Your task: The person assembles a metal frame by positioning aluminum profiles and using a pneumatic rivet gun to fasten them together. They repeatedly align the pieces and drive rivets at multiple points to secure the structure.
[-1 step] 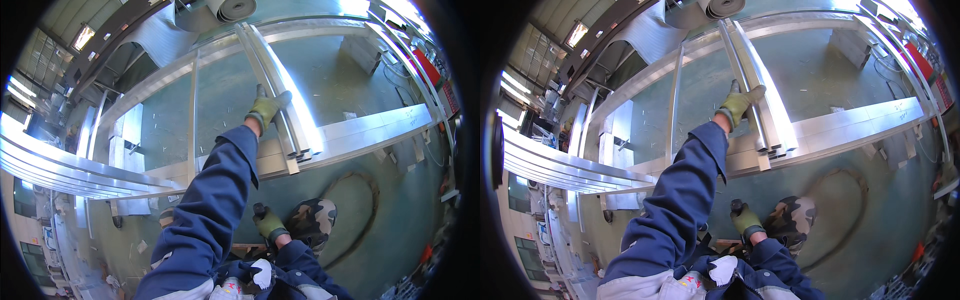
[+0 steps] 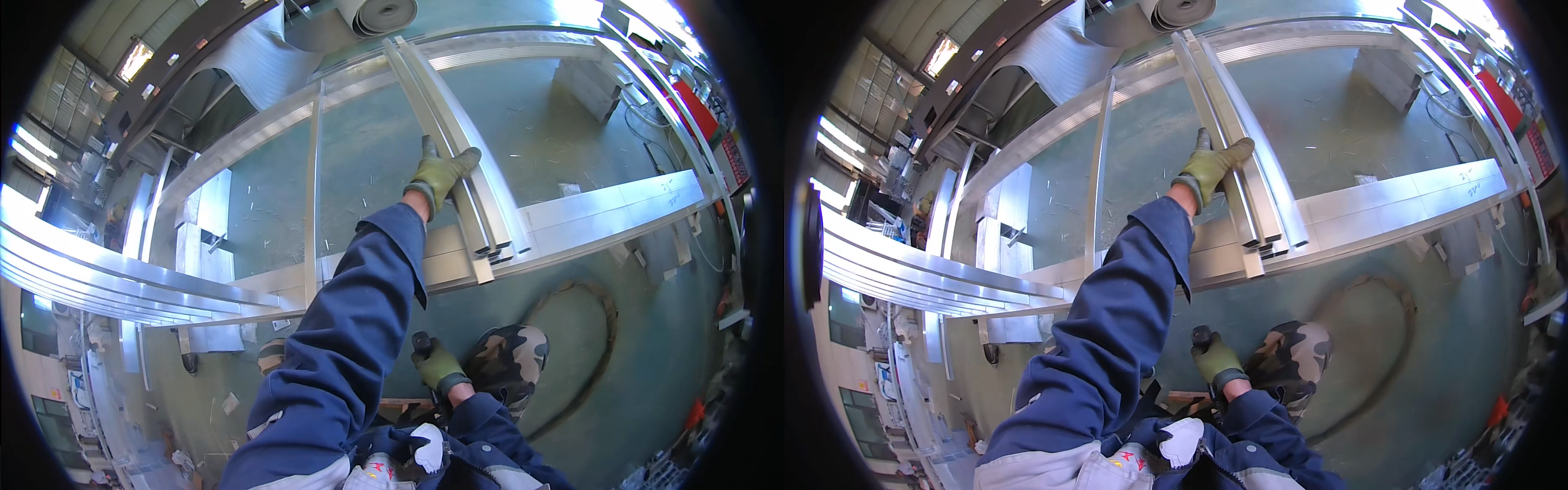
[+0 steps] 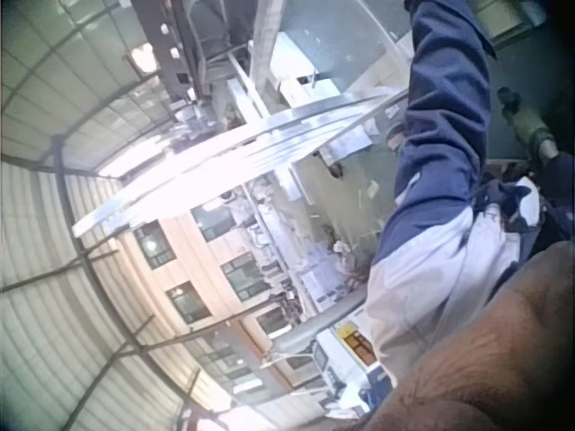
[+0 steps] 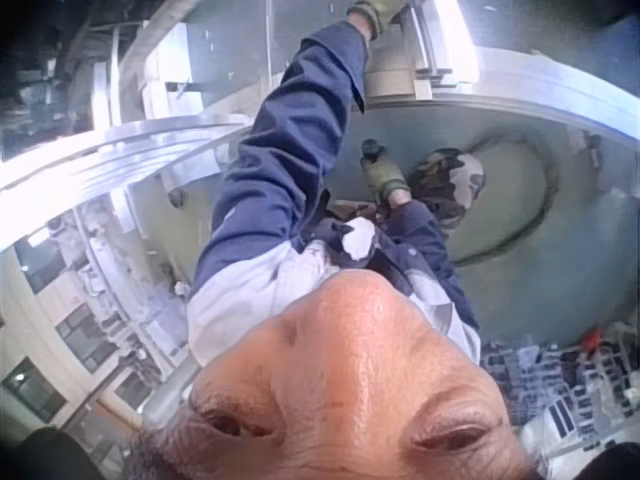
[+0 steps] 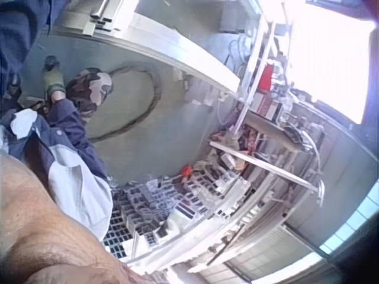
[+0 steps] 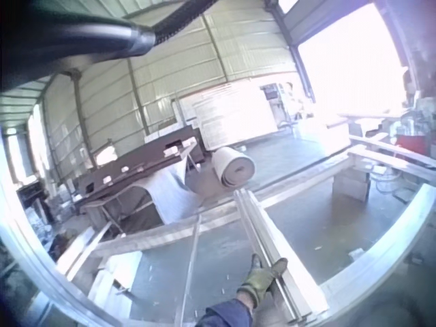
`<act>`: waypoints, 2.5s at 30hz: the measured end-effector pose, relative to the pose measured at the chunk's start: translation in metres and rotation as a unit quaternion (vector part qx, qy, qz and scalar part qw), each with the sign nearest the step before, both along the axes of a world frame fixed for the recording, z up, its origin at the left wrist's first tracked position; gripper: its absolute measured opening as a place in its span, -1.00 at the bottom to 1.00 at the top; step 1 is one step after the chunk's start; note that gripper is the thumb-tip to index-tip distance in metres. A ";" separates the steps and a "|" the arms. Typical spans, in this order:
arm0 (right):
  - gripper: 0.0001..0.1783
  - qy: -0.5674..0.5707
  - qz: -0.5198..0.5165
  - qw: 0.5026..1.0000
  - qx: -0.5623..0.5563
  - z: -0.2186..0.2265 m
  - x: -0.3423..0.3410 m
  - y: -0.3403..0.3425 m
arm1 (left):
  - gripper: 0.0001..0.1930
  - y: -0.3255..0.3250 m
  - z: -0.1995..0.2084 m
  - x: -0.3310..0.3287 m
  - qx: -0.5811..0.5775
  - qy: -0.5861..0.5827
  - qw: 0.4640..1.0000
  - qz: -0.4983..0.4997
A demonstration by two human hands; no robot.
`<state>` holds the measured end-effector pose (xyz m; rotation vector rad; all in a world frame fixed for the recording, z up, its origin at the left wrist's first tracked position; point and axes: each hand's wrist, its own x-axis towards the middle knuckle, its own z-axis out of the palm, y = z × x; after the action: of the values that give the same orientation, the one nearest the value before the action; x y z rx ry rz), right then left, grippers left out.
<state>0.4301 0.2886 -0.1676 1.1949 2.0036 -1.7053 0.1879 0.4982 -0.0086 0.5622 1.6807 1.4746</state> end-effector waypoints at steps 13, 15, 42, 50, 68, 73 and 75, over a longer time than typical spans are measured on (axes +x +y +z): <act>-0.38 -0.039 0.015 0.999 -0.031 -0.013 -0.002 -0.005 | 0.34 0.017 -0.017 0.002 -0.075 0.089 0.991 -0.065; -0.39 -0.037 0.012 0.999 -0.029 -0.011 -0.003 -0.003 | 0.29 0.008 -0.014 0.002 -0.061 0.072 0.989 -0.116; -0.49 -0.025 -0.004 0.998 -0.058 -0.001 -0.005 -0.002 | -0.32 -0.237 0.016 -0.136 -0.309 0.385 0.868 -0.053; -0.42 -0.046 0.025 0.997 -0.058 0.019 -0.010 0.001 | -0.13 -0.256 -0.002 -0.131 -0.322 0.258 0.905 -0.103; -0.50 -0.060 0.009 0.995 -0.077 -0.008 -0.005 -0.005 | -0.32 -0.328 0.036 -0.013 0.071 0.152 0.985 0.034; -0.52 -0.063 0.017 0.995 -0.078 -0.008 0.001 -0.006 | -0.52 -0.347 0.022 -0.009 0.002 0.185 0.981 0.051; -0.58 -0.044 0.010 0.996 -0.079 -0.008 0.006 -0.007 | -0.55 -0.351 0.017 -0.007 -0.012 0.222 0.973 0.068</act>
<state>0.4358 0.2817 -0.1752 1.1705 1.7885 -1.7328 0.1804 0.1474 0.0086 0.8253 2.1134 1.4981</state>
